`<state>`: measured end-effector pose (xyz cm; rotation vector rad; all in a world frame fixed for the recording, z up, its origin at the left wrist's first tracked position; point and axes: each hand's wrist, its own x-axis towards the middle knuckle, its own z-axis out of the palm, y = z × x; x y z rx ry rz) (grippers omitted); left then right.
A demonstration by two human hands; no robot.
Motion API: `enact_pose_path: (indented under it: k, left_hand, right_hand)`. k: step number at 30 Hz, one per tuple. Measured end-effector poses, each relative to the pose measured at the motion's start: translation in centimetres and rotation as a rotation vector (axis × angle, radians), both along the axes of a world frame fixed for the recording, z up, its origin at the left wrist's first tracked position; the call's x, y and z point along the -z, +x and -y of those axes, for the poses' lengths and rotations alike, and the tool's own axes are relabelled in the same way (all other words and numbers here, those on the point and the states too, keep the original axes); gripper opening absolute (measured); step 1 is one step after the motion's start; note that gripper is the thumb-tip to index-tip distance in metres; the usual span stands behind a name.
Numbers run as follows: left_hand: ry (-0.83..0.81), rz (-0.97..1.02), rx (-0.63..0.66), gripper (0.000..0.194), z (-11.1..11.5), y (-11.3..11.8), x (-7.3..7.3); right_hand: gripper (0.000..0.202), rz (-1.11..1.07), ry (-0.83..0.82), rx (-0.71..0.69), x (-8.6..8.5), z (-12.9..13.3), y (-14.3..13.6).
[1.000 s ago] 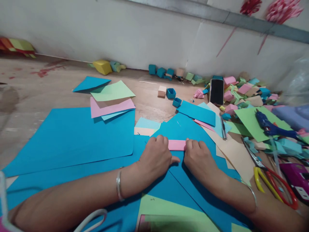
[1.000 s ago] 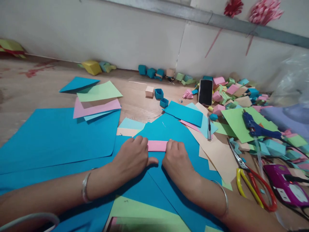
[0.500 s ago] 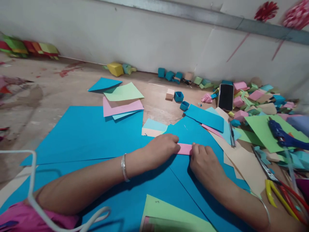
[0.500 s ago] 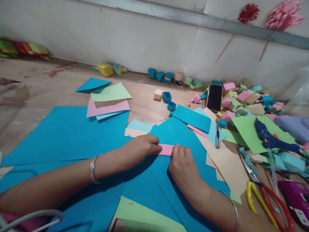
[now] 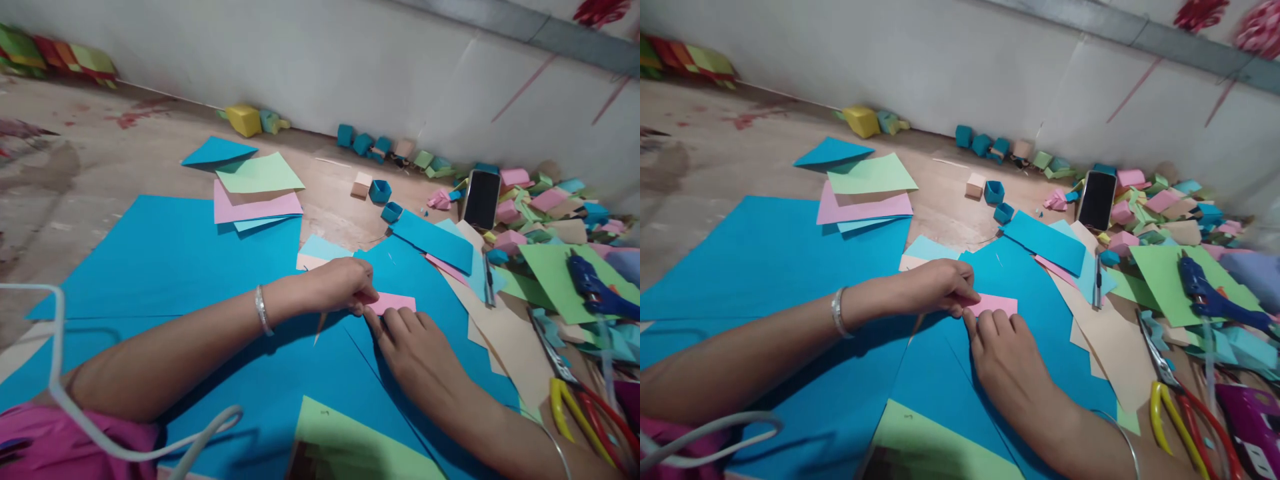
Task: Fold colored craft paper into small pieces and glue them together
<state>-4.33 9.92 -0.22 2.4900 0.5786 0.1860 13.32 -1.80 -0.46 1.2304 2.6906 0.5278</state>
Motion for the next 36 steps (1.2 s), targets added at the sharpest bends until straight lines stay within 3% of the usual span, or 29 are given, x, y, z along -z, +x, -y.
enact_pose_path:
  k: [4, 9, 15, 18, 22, 27, 32, 36]
  left_hand:
    - [0.003, 0.023, -0.005, 0.006, -0.1, -0.2, 0.4]
    - [-0.012, 0.067, 0.011, 0.011, -0.4, -0.6, 0.9]
    - [0.012, 0.02, -0.027, 0.023, 0.2, -0.2, 0.4]
    - [0.143, -0.063, -0.038, 0.023, 0.9, 0.1, 0.0]
    - [0.347, -0.21, 0.066, 0.021, 2.9, 0.4, -0.8]
    - [0.412, -0.464, -0.03, 0.017, 7.0, 1.3, -1.4]
    - [0.766, -0.651, -0.204, 0.038, 10.8, 2.2, -0.5]
    - [0.787, -0.604, -0.282, 0.044, 11.7, 2.7, 0.7]
  right_hand:
    - [0.041, 0.041, 0.02, 0.061, 0.4, 0.5, 0.0]
    - [0.031, 0.154, 0.023, 0.25, 0.3, 1.1, 1.1]
    - [0.021, 0.217, -0.025, 0.36, -1.8, 1.7, 1.8]
    - [0.032, 0.176, 0.032, 0.305, -2.4, 1.6, 1.5]
    - [0.048, 0.193, 0.024, 0.13, -1.0, 0.7, 0.8]
    - [0.048, 0.216, 0.017, 0.113, 0.5, 0.6, 0.4]
    - [0.048, 0.197, 0.025, 0.131, 0.5, 0.9, 0.2]
    - [0.05, 0.158, 0.009, 0.119, 0.4, 0.4, 0.1]
